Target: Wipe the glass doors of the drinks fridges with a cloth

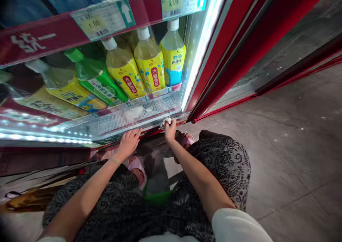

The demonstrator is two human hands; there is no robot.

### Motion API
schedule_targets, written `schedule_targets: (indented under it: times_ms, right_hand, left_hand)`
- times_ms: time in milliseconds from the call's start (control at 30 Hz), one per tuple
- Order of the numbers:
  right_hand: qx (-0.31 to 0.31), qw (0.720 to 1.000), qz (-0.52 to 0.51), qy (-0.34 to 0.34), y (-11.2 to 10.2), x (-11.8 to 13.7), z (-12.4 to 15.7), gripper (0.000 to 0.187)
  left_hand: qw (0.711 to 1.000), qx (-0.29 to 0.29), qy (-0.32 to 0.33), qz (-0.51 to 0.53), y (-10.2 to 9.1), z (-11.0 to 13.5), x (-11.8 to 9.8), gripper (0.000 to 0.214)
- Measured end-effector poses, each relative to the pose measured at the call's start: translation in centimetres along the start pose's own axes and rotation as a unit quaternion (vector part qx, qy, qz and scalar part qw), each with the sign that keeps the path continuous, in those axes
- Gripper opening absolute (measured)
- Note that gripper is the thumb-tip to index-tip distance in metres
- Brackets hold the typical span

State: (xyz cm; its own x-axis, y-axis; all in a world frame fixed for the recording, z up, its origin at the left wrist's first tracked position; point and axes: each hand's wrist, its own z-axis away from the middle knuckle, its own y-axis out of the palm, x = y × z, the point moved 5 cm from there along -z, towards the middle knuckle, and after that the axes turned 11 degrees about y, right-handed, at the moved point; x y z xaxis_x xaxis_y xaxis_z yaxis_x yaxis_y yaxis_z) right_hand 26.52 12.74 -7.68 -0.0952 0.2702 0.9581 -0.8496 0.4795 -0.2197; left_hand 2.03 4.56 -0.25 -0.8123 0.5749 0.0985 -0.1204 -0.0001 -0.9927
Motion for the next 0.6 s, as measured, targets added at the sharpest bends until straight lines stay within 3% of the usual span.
schedule_targets:
  times_ms: [200,367,600]
  right_hand:
    - [0.026,0.998,-0.015,-0.054,0.7,2.5,1.6,0.016]
    - [-0.001,0.998,-0.026,-0.049,0.4,2.4,1.0,0.007]
    - [0.005,0.998,-0.030,-0.062,0.5,2.9,0.9,0.012]
  left_hand:
    - [1.000,-0.017,-0.005,0.007,-0.6,-0.2,0.0,0.060]
    - [0.999,-0.039,0.001,0.004,-1.1,-0.2,0.0,0.057]
    - [0.999,-0.051,0.002,0.004,-0.8,-0.1,0.2,0.058]
